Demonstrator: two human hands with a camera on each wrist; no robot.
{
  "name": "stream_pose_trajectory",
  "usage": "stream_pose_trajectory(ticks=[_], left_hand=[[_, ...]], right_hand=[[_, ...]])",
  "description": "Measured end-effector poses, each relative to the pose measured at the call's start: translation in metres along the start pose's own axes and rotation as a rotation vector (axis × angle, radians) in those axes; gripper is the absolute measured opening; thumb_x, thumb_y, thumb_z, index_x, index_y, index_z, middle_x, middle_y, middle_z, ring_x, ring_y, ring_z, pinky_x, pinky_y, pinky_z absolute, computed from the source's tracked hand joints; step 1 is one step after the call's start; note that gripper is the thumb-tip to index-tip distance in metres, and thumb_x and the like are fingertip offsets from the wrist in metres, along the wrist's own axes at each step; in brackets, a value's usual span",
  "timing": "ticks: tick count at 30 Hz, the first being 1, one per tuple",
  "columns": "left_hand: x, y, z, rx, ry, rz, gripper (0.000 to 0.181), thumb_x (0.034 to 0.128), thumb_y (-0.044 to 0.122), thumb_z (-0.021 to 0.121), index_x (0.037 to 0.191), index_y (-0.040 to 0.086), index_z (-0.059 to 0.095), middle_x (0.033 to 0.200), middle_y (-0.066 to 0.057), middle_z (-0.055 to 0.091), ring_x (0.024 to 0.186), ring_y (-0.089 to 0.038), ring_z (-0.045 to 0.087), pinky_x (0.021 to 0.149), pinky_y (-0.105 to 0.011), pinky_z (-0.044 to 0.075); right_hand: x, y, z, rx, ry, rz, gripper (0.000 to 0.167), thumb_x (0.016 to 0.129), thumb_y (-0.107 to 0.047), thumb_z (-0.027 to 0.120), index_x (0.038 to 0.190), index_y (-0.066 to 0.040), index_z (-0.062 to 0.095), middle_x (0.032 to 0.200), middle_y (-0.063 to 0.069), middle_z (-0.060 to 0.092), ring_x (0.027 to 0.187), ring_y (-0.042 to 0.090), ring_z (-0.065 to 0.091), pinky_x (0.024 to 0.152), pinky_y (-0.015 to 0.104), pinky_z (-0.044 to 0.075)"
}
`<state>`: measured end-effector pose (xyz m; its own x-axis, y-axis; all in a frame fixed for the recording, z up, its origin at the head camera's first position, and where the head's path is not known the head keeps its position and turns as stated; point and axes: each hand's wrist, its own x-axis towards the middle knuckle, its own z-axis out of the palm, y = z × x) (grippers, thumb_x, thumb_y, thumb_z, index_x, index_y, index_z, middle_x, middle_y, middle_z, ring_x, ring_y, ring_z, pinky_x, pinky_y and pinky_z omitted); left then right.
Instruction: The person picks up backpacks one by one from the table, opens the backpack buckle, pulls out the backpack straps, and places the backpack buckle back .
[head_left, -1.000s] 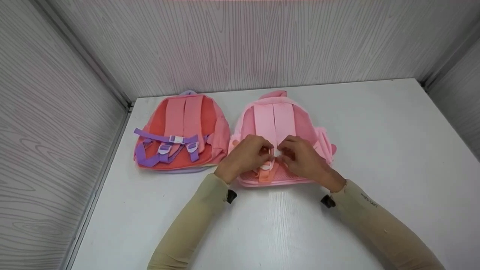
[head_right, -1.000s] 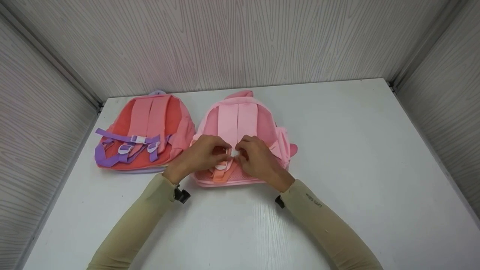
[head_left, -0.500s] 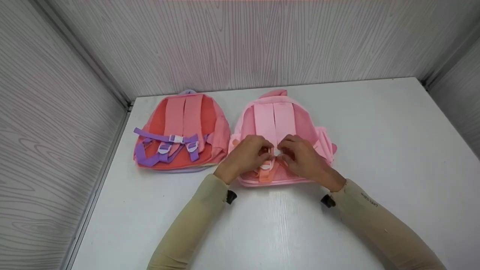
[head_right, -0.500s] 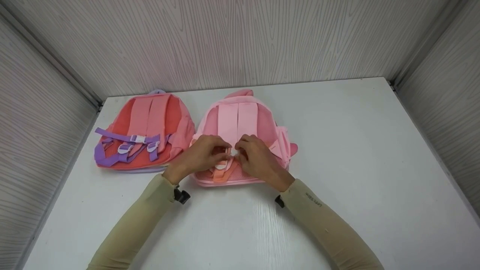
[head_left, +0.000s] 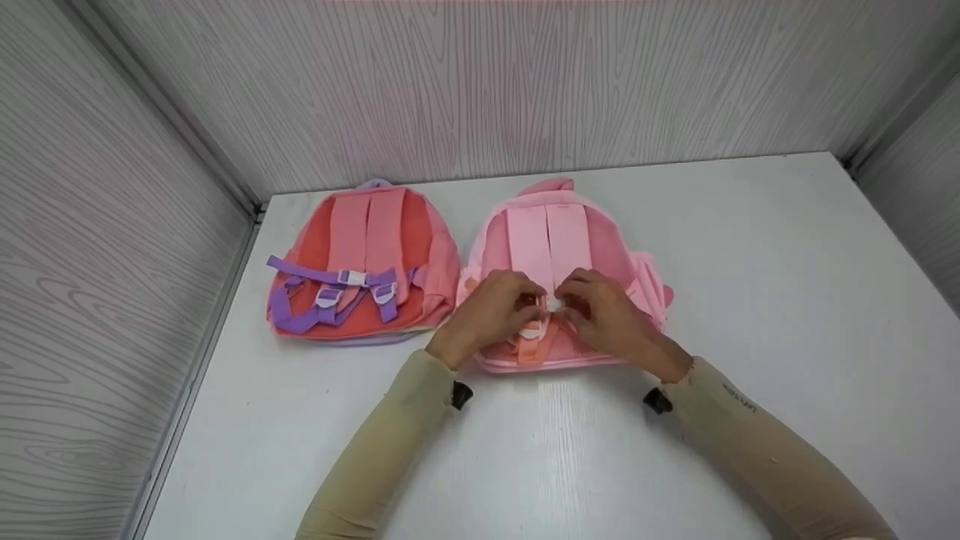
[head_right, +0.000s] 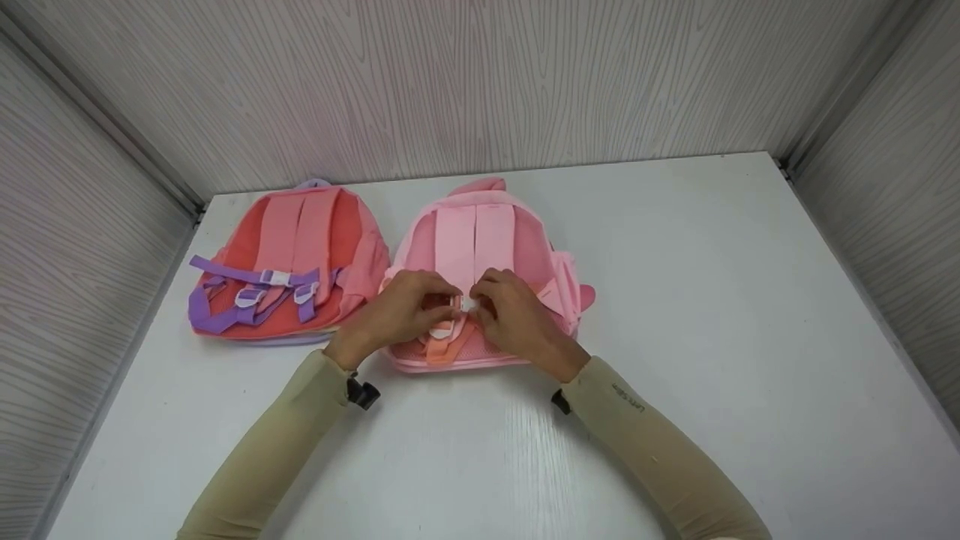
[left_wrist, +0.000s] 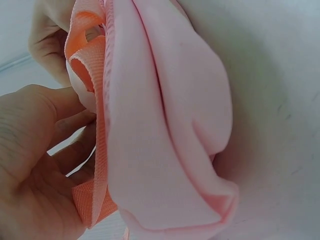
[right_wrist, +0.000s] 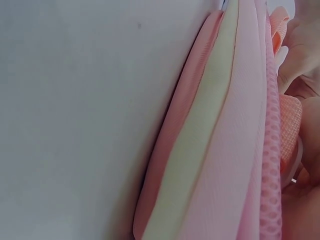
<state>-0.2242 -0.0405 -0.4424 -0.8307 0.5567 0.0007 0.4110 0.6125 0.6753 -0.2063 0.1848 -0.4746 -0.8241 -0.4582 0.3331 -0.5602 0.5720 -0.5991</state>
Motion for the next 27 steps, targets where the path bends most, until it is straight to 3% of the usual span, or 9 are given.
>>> stream_pose_trajectory(ticks=[6, 27], left_hand=[[-0.0003, -0.0039, -0.0001, 0.002, 0.013, 0.053, 0.028, 0.0999, 0.020, 0.077, 0.126, 0.012, 0.080, 0.106, -0.003, 0.076, 0.092, -0.016, 0.062, 0.088, -0.028, 0.057], [-0.0035, -0.0060, 0.0008, -0.031, 0.029, 0.016, 0.030, 0.0995, 0.021, 0.078, 0.128, 0.012, 0.079, 0.107, 0.000, 0.075, 0.092, -0.015, 0.064, 0.085, -0.026, 0.058]], right_hand=[[0.0006, 0.0000, -0.0009, -0.004, -0.007, -0.004, 0.017, 0.094, 0.003, 0.073, 0.109, -0.001, 0.078, 0.103, 0.010, 0.071, 0.091, 0.024, 0.062, 0.084, 0.038, 0.057], [-0.0028, 0.0017, -0.0068, 0.060, -0.026, 0.060, 0.018, 0.095, 0.000, 0.077, 0.113, -0.003, 0.079, 0.106, 0.009, 0.071, 0.089, 0.020, 0.065, 0.084, 0.033, 0.061]])
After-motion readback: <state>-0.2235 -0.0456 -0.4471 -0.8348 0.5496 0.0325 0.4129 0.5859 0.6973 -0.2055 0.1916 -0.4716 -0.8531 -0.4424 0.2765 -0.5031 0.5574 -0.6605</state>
